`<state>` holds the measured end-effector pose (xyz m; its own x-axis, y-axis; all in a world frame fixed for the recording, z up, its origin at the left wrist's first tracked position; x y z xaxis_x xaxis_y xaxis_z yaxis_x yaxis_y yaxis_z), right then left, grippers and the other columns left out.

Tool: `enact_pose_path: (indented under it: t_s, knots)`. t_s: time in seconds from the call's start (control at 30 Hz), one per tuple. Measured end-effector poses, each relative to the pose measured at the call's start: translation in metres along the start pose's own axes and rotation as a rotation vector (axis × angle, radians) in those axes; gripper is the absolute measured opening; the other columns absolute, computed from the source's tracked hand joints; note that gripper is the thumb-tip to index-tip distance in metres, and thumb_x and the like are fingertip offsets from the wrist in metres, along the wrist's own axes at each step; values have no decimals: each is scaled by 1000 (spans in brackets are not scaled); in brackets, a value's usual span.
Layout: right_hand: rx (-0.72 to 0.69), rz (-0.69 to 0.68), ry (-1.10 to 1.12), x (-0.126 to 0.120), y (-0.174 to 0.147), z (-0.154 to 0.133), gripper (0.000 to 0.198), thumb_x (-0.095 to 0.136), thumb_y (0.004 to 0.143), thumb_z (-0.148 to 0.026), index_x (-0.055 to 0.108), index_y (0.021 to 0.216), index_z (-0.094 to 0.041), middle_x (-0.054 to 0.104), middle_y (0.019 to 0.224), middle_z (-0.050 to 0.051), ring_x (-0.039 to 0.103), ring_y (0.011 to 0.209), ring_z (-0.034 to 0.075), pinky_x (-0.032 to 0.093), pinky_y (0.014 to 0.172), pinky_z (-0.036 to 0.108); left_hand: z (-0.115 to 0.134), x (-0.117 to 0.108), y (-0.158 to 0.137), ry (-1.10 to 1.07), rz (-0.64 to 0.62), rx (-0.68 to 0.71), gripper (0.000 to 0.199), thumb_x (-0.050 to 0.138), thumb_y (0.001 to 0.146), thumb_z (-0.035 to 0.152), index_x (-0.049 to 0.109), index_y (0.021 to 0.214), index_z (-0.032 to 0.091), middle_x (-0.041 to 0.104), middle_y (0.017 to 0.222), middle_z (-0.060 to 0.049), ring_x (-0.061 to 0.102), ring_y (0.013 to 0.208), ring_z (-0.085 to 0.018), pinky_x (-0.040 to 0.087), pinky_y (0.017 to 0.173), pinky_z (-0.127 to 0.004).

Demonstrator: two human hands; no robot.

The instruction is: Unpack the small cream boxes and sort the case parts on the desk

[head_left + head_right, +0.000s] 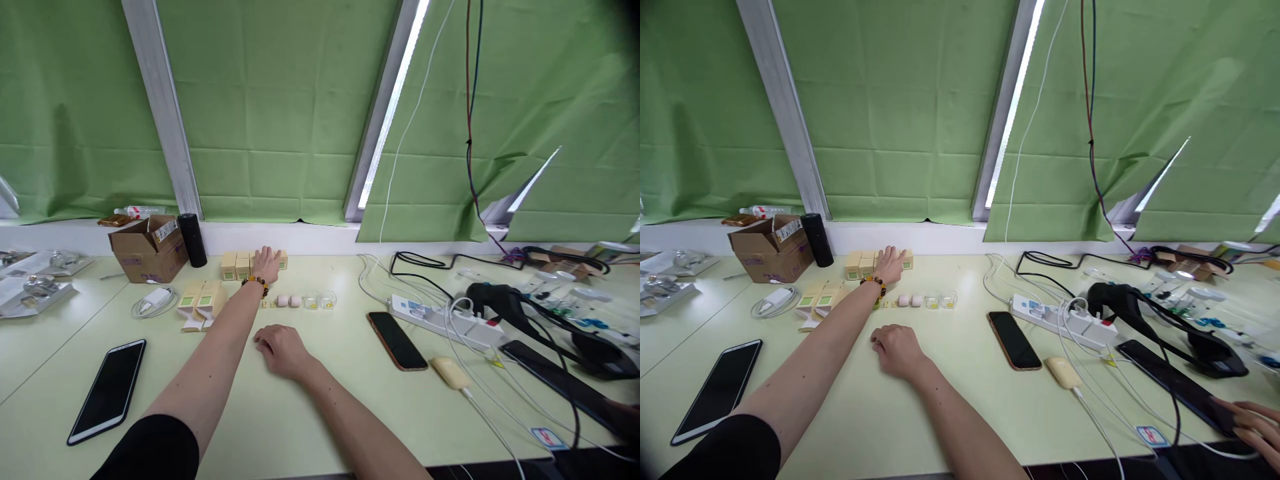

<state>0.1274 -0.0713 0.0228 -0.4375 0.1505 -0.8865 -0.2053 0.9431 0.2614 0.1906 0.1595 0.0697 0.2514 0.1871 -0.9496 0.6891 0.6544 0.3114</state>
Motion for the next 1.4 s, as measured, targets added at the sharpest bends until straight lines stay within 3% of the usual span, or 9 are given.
enact_pose_path:
  t_s: [0.23, 0.5, 0.7, 0.87, 1.03, 1.17, 1.23, 1.33, 1.4]
  knots:
    - [8, -12, -12, 3, 1, 1, 18, 59, 95, -20, 70, 108, -26, 78, 104, 2, 70, 94, 19, 46, 78, 27, 9, 6, 5, 11, -7, 44, 59, 63, 82, 19, 51, 139, 17, 38, 159, -22, 12, 157, -44, 8, 123, -66]
    - [-2, -3, -1, 1, 1, 0, 19, 59, 94, -18, 70, 108, -26, 78, 103, 1, 70, 94, 19, 46, 80, 27, 22, -3, 0, -55, 51, 89, 47, 57, 87, 18, 51, 134, 16, 56, 136, -21, 37, 138, -37, 20, 118, -59]
    - [7, 2, 8, 3, 0, 2, 19, 60, 94, -18, 70, 108, -25, 78, 104, 1, 70, 95, 18, 47, 80, 27, 32, -21, -6, -185, 104, 110, 44, 57, 86, 14, 49, 129, 13, 57, 124, -19, 44, 125, -36, 23, 117, -57]
    - [-13, 21, 5, -1, -1, 0, 20, 58, 95, -20, 70, 110, -25, 78, 104, 2, 70, 94, 19, 47, 79, 27, 35, -55, -20, -363, 191, 105, 37, 50, 94, 14, 41, 129, 15, 52, 129, -19, 49, 122, -32, 40, 107, -49]
    - [-50, 124, -18, -15, -3, -1, 21, 53, 96, -22, 68, 111, -23, 77, 103, 5, 70, 89, 20, 46, 74, 29, 17, -83, -66, -571, 257, 47, 30, 39, 106, 31, 27, 131, 22, 52, 131, -16, 59, 114, -23, 52, 92, -38]
    - [-18, 356, 3, -40, -11, 11, 21, 49, 98, -29, 64, 108, -20, 71, 89, 9, 66, 82, 22, 47, 76, 34, -11, -71, -124, -1142, 207, -101, 26, 52, 101, 38, 31, 114, 26, 55, 130, -11, 63, 112, -19, 56, 92, -36]
    - [14, 465, 55, -53, -17, 19, 24, 49, 98, -32, 61, 115, -19, 66, 91, 10, 64, 82, 24, 48, 77, 37, -18, -62, -154, -1187, 157, -138, 26, 50, 101, 43, 31, 106, 26, 61, 120, -9, 66, 104, -19, 60, 86, -38]
    - [7, 499, 187, -67, -19, 22, 47, 54, 92, -29, 45, 138, -20, 61, 116, 14, 63, 98, 26, 53, 79, 38, -19, -41, -192, -1352, -1, -203, 32, 55, 99, 50, 33, 105, 26, 64, 113, -5, 69, 101, -19, 63, 84, -41]
    - [-40, 394, 261, -68, -13, 16, 76, 62, 85, -24, 27, 152, -23, 50, 141, 17, 58, 118, 29, 56, 84, 40, -18, -30, -209, -1389, -52, -246, 37, 58, 97, 54, 35, 106, 27, 65, 109, -4, 69, 101, -20, 63, 84, -41]
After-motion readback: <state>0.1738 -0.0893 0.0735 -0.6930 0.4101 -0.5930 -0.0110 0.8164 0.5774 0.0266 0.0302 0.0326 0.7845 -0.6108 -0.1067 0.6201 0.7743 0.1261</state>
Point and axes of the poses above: each hand's wrist, its own y-axis towards the middle knuckle, its own x-axis out of the palm, z = x × y, the point moved 8 cm from there along y, towards the middle knuckle
